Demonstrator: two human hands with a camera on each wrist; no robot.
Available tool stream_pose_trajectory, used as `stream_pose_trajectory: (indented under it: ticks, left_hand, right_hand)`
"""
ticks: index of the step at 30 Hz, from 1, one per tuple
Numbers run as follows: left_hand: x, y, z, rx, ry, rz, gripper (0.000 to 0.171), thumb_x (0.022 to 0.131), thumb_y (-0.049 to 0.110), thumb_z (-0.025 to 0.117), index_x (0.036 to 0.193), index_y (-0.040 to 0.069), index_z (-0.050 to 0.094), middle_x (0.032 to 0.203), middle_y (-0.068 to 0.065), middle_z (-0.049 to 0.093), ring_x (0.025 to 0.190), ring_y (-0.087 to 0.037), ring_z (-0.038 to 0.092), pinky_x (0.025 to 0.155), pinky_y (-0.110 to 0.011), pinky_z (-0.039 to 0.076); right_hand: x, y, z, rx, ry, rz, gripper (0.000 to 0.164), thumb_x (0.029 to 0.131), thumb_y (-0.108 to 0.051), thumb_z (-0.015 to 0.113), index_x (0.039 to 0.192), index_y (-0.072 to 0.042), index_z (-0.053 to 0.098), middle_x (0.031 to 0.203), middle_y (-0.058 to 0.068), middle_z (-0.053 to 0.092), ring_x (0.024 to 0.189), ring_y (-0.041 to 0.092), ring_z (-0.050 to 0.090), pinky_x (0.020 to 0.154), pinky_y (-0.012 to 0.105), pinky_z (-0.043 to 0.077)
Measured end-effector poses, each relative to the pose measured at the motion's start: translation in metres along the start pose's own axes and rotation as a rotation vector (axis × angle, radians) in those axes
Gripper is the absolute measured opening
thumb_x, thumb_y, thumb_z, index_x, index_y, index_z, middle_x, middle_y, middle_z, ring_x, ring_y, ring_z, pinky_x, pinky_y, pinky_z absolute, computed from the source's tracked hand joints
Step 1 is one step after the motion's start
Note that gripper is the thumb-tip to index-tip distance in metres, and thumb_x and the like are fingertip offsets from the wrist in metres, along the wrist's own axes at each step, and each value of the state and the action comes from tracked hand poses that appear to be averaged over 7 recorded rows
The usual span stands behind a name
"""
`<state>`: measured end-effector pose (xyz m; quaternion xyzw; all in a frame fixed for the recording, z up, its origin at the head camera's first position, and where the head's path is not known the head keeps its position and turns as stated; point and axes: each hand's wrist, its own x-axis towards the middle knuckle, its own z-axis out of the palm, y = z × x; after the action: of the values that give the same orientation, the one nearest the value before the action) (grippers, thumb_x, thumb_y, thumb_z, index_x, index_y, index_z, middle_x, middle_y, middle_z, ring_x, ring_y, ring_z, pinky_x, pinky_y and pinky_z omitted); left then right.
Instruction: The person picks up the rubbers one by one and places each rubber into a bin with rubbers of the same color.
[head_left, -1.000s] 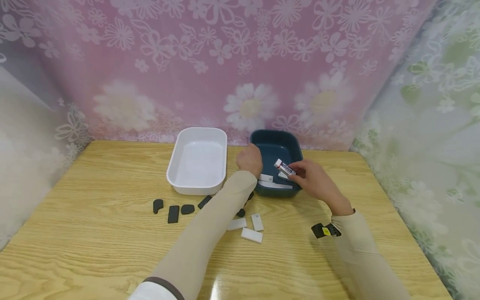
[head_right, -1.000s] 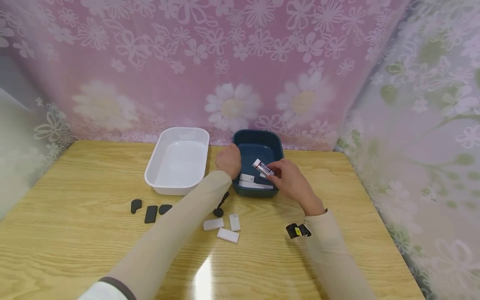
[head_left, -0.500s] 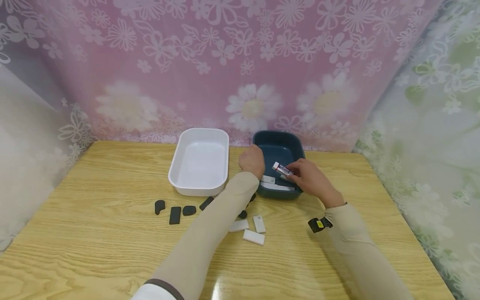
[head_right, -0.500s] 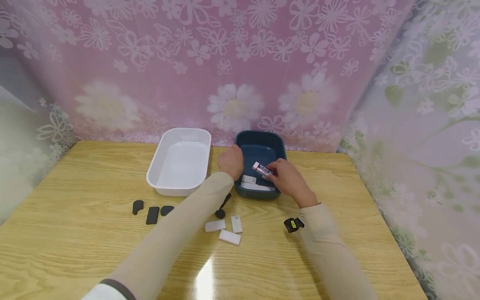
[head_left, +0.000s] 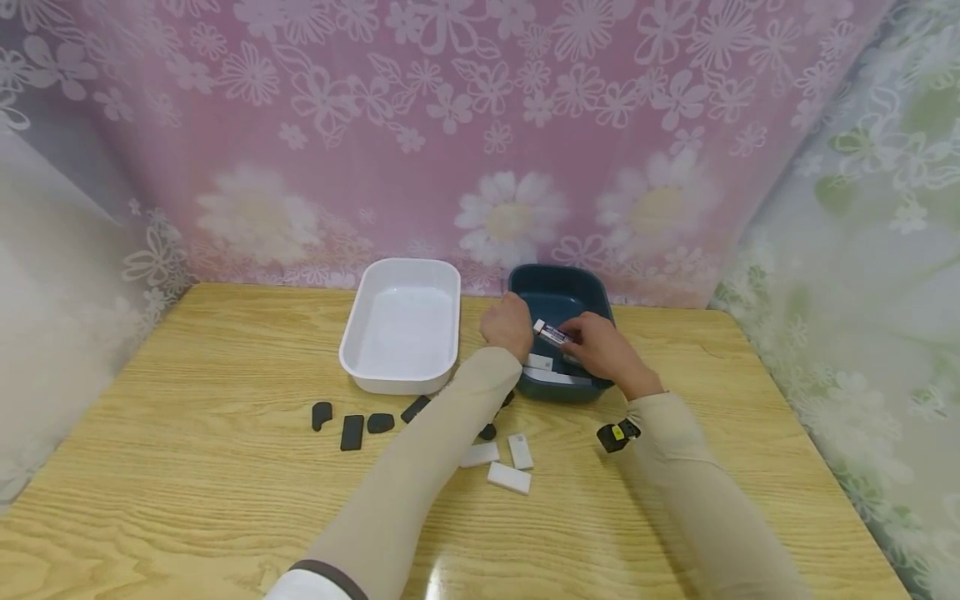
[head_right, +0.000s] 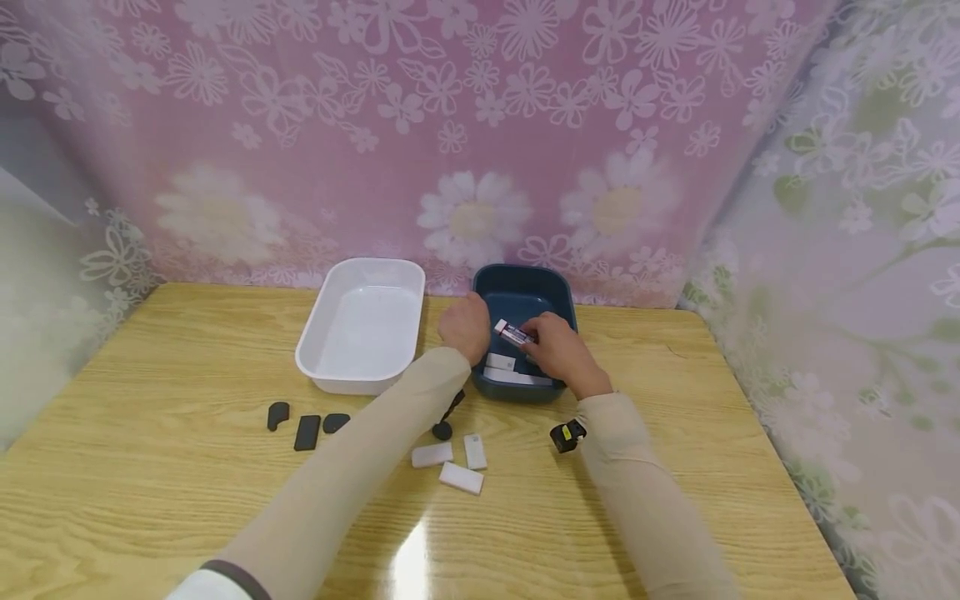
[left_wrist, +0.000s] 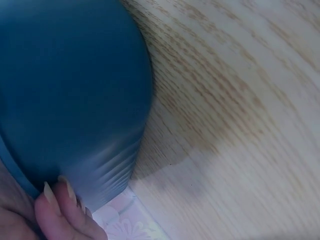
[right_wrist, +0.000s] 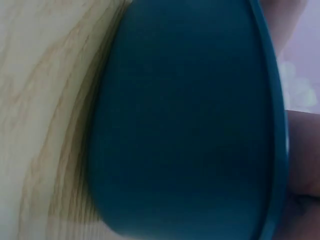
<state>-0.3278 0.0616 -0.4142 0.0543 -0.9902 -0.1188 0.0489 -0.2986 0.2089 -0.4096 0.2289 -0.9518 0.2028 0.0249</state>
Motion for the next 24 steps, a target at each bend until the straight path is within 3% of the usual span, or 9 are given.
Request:
stream_pose_trajectory:
  ticks: [11, 16, 24]
  left_hand:
    - [-0.001, 0.000, -0.001, 0.017, -0.008, -0.003, 0.028, 0.098, 0.021, 0.052, 0.122, 0.008, 0.055, 0.097, -0.004, 0.069, 0.087, -0.016, 0.067, 0.066, -0.032, 0.054]
    - [-0.002, 0.000, -0.001, 0.026, 0.010, -0.002, 0.025, 0.098, 0.022, 0.052, 0.119, 0.009, 0.057, 0.094, -0.002, 0.069, 0.084, -0.015, 0.067, 0.064, -0.032, 0.054]
    - [-0.001, -0.002, -0.003, 0.034, -0.012, 0.010, 0.030, 0.098, 0.024, 0.053, 0.123, 0.009, 0.055, 0.095, -0.002, 0.069, 0.084, -0.015, 0.067, 0.064, -0.031, 0.054]
  right_hand:
    - [0.012, -0.001, 0.006, 0.020, -0.084, 0.028, 0.023, 0.089, -0.005, 0.065, 0.110, 0.003, 0.067, 0.098, 0.014, 0.066, 0.086, 0.027, 0.063, 0.077, 0.043, 0.050]
    - [0.014, 0.000, 0.009, 0.013, -0.069, 0.012, 0.023, 0.089, -0.004, 0.065, 0.110, 0.004, 0.067, 0.099, 0.016, 0.064, 0.087, 0.028, 0.062, 0.078, 0.044, 0.049]
    - [0.010, 0.003, 0.006, 0.065, 0.019, 0.045, 0.035, 0.092, -0.013, 0.065, 0.121, 0.004, 0.061, 0.118, 0.020, 0.061, 0.103, 0.034, 0.059, 0.087, 0.047, 0.046]
